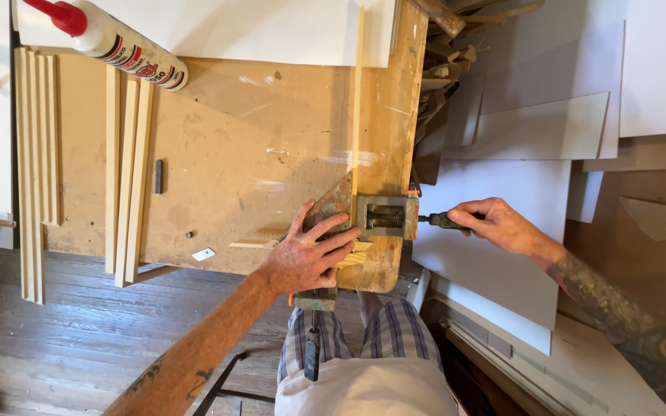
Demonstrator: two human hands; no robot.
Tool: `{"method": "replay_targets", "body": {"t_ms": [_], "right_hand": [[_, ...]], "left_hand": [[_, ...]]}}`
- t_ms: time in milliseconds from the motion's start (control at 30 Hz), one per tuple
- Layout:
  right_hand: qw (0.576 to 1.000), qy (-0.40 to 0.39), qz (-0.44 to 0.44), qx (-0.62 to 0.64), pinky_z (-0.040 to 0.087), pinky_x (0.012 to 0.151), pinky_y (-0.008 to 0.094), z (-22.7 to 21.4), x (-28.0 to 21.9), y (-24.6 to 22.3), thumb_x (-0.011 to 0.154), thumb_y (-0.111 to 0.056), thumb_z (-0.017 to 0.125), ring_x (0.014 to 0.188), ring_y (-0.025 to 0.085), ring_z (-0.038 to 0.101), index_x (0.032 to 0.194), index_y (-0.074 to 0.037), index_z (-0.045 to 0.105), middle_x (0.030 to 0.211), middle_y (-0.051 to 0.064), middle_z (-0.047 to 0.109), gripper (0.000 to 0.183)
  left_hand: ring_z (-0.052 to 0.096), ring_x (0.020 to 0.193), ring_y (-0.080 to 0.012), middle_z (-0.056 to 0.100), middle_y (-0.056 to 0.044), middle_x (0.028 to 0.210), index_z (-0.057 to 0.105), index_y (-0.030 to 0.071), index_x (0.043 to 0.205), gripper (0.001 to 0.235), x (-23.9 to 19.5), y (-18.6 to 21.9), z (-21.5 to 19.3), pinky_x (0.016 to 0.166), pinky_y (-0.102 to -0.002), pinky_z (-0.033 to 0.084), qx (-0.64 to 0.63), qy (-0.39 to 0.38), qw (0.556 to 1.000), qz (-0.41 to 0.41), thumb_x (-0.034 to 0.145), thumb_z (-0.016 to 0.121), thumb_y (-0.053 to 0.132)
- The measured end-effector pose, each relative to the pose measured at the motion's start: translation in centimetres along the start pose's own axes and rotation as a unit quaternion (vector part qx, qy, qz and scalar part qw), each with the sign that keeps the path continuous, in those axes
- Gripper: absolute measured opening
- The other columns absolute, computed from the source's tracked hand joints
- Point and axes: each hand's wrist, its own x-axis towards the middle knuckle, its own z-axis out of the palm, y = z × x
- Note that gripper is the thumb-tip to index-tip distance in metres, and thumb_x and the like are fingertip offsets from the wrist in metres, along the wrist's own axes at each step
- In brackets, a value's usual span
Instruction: Applying wood glue to wooden strips and securing them in a corner clamp
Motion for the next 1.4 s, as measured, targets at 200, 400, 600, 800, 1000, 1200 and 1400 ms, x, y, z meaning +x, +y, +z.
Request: {"method": "replay_targets", "body": {"t_ms": [200, 400, 600, 800, 1000, 1200, 1400], "right_hand": [[0.824, 0.184, -0.198, -0.498, 0.058, 0.077, 0.041, 4.8, -0.7, -1.3, 0.086, -0.048, 0.060, 0.082, 0.026, 0.071, 0.107, -0.019, 0.059, 0.082, 0.005, 0.066, 0.036], [0.845, 0.137, -0.054, -0.514, 0.060, 0.066, 0.046, 5.2, 2.1, -2.6, 0.087, -0.046, 0.066, 0.071, 0.032, 0.075, 0.080, -0.014, 0.063, 0.067, 0.008, 0.071, 0.033], [0.888, 0.023, 0.064, -0.456, 0.061, 0.075, 0.046, 3.9, 2.6, -6.2, 0.084, -0.042, 0.066, 0.081, 0.037, 0.078, 0.073, -0.013, 0.073, 0.069, 0.013, 0.074, 0.033], [0.900, -0.012, 0.100, -0.424, 0.061, 0.074, 0.046, 3.4, 2.8, -6.9, 0.079, -0.044, 0.069, 0.080, 0.034, 0.079, 0.068, -0.015, 0.077, 0.068, 0.011, 0.077, 0.032], [0.903, 0.137, 0.014, -0.407, 0.049, 0.095, 0.054, 5.6, -1.5, -7.9, 0.077, -0.044, 0.075, 0.111, 0.038, 0.067, 0.109, -0.017, 0.069, 0.107, 0.011, 0.069, 0.042], [0.975, 0.202, -0.008, 0.093, 0.057, 0.088, 0.036, 22.1, -11.1, -6.1, 0.099, -0.035, 0.049, 0.095, 0.023, 0.073, 0.108, -0.015, 0.073, 0.101, 0.006, 0.075, 0.033], [0.583, 0.012, 0.220, 0.782, 0.056, 0.093, 0.038, 44.8, -6.2, 2.2, 0.080, -0.060, 0.056, 0.102, 0.027, 0.069, 0.118, 0.000, 0.065, 0.115, 0.018, 0.071, 0.072]], "left_hand": [[0.050, 0.141, -0.0310, 0.061, -0.005, 0.144, 0.070, 0.011, 0.114, 0.051, -0.4, 0.0, 0.5, 0.108, -0.075, 0.033, 0.003, 0.008, 1.000, 0.001, 0.067, 0.059, 0.027], [0.051, 0.139, -0.0307, 0.063, -0.005, 0.140, 0.070, 0.011, 0.110, 0.048, -0.3, -0.1, 0.5, 0.107, -0.074, 0.034, 0.002, 0.028, 1.000, 0.001, 0.066, 0.060, 0.028], [0.050, 0.140, -0.0310, 0.062, -0.005, 0.141, 0.070, 0.011, 0.109, 0.045, -0.5, 0.0, 0.9, 0.107, -0.074, 0.034, 0.001, 0.033, 0.999, 0.004, 0.069, 0.059, 0.028], [0.050, 0.139, -0.0315, 0.062, -0.006, 0.140, 0.070, 0.011, 0.108, 0.046, -0.8, 0.1, 1.1, 0.106, -0.074, 0.034, -0.004, 0.036, 0.999, 0.006, 0.066, 0.061, 0.029], [0.048, 0.140, -0.0297, 0.061, -0.004, 0.141, 0.069, 0.014, 0.113, 0.046, -0.4, -1.0, 0.1, 0.109, -0.073, 0.031, -0.011, 0.001, 1.000, 0.023, 0.074, 0.060, 0.036], [0.049, 0.135, -0.0308, 0.062, -0.006, 0.139, 0.068, 0.017, 0.119, 0.041, 0.9, -4.9, 0.3, 0.114, -0.073, 0.026, -0.071, -0.082, 0.984, 0.139, 0.093, 0.059, 0.046], [0.039, 0.147, -0.0363, 0.062, -0.005, 0.141, 0.072, 0.017, 0.115, 0.038, 2.1, -5.2, -1.3, 0.116, -0.080, 0.018, -0.116, -0.120, 0.974, 0.154, 0.099, 0.058, 0.049]]}}
